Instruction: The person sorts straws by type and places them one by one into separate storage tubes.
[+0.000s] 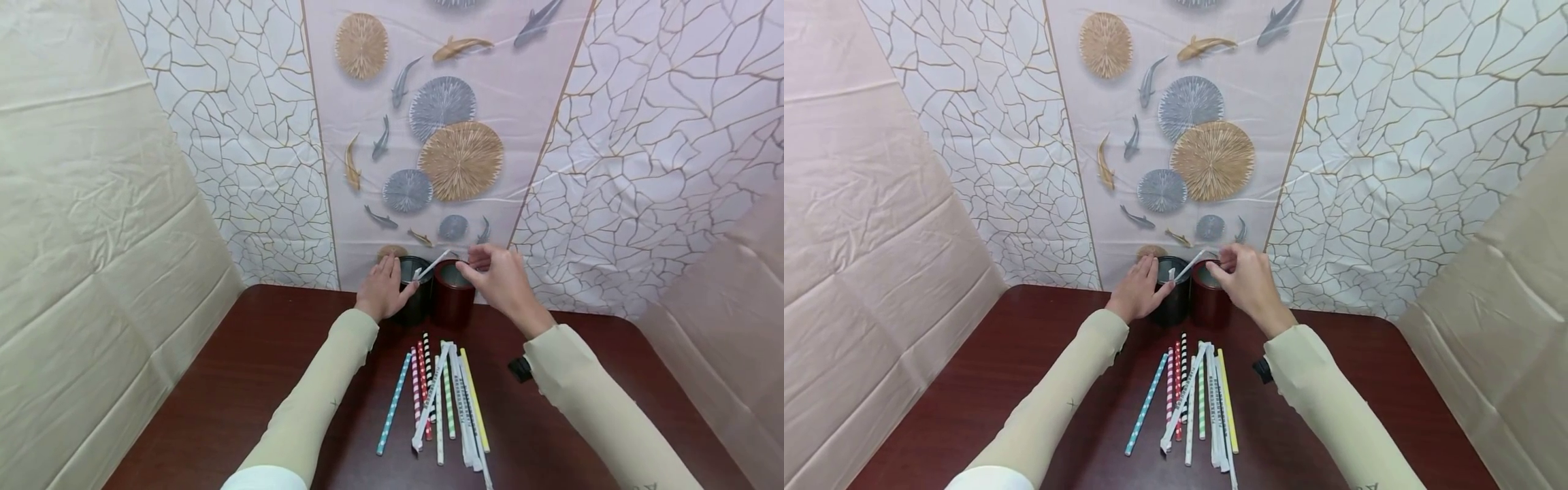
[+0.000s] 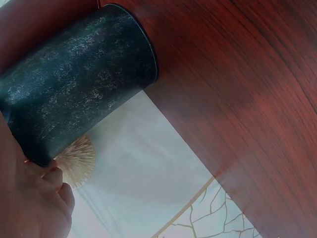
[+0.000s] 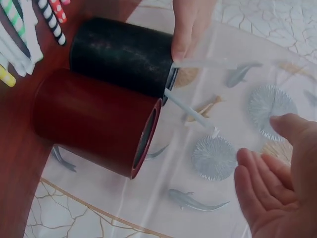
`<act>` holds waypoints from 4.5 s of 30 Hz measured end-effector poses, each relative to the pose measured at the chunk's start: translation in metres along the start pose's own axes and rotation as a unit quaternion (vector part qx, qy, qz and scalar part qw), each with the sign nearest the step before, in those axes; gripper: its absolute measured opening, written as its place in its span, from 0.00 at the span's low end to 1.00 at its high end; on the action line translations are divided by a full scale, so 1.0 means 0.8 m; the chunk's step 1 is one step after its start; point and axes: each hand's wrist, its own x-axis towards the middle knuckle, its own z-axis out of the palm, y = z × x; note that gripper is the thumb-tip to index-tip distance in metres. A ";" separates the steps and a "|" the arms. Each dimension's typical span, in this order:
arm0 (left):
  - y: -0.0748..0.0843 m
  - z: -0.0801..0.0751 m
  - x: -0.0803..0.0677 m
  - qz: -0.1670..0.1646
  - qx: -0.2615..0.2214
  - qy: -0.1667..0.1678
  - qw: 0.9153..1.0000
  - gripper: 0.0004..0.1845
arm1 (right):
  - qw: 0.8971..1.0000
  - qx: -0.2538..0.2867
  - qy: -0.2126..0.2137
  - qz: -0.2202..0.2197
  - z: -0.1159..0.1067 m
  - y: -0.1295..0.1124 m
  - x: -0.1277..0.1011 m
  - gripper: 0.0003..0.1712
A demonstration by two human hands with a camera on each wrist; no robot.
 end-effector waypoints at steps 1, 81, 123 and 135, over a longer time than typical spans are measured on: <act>0.000 0.000 0.000 0.000 -0.001 0.002 1.000 0.46 | 1.000 -0.006 -0.014 0.007 -0.001 0.000 -0.004 0.18; -0.001 -0.001 -0.001 -0.006 -0.008 -0.014 1.000 0.46 | 0.904 0.029 -0.274 0.327 0.132 0.040 -0.127 0.12; 0.000 0.000 -0.001 0.001 -0.004 -0.005 1.000 0.46 | 0.946 -0.018 -0.237 0.220 0.035 -0.011 -0.084 0.17; 0.000 -0.002 -0.001 -0.002 -0.009 -0.006 1.000 0.46 | 0.982 -0.020 -0.147 0.120 -0.003 -0.037 -0.056 0.10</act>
